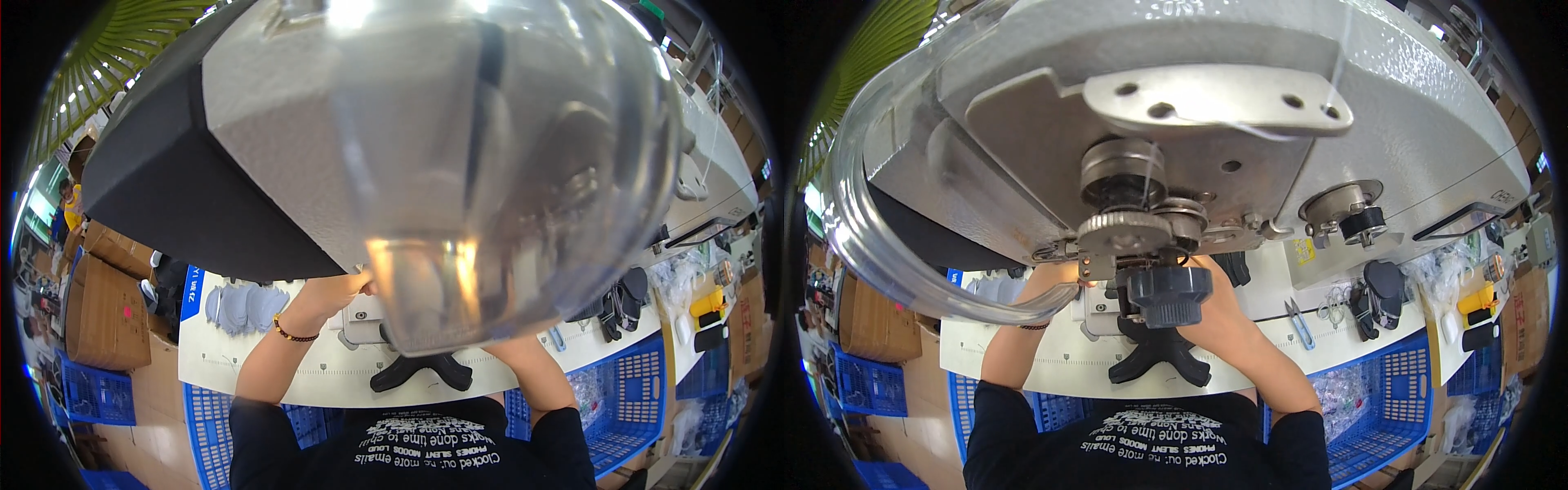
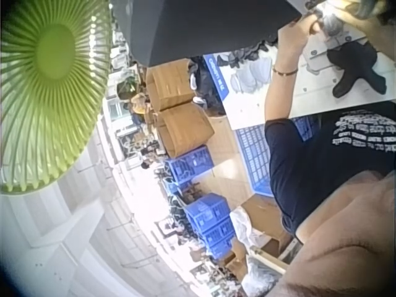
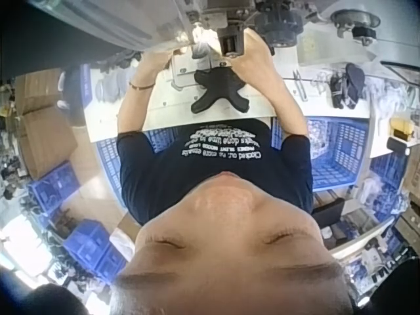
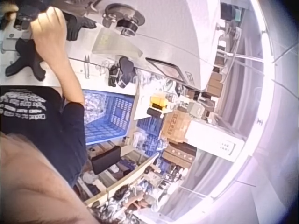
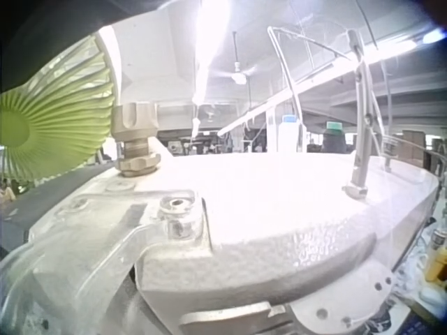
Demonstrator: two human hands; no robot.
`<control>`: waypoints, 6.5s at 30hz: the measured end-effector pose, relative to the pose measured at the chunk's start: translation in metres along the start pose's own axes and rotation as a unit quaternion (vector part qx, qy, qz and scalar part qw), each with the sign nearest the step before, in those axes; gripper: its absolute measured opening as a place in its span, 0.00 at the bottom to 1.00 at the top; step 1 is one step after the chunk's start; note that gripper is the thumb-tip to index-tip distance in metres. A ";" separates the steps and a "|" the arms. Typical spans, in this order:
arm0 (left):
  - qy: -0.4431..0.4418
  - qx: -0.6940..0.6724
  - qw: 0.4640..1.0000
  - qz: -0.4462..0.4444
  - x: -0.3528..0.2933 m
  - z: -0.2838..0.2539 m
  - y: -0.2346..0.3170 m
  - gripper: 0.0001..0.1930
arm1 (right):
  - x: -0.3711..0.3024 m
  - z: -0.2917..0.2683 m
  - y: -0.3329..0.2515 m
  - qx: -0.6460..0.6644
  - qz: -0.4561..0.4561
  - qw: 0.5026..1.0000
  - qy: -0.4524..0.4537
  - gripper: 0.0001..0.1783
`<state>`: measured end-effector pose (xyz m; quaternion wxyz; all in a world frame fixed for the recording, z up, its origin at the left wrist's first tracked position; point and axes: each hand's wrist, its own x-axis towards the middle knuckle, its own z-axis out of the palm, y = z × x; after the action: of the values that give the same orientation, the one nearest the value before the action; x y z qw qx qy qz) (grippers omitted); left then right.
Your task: Sewing fabric and leather components of a shoe upper using an industrial sewing machine.
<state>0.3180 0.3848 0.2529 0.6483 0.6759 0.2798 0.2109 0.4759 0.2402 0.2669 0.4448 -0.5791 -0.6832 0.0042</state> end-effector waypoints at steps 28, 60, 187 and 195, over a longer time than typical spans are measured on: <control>0.027 -0.255 0.962 0.098 0.008 0.016 -0.045 0.06 | 0.005 0.010 0.004 0.060 0.036 0.997 0.015 0.08; 0.277 0.463 0.789 0.294 0.049 -0.049 -0.054 0.18 | -0.029 0.017 0.004 -0.144 0.023 0.987 0.074 0.12; -0.227 -0.194 0.938 0.174 0.010 -0.013 0.005 0.15 | -0.017 0.048 -0.016 0.133 0.173 0.960 0.177 0.08; -0.094 -0.216 0.963 0.131 0.013 -0.013 -0.011 0.18 | -0.015 0.047 -0.013 0.160 0.179 0.953 0.184 0.08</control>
<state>0.3187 0.4031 0.2414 0.7687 0.5678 0.0742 0.2849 0.4359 0.2479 0.2355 0.6417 -0.6038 -0.4650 0.0859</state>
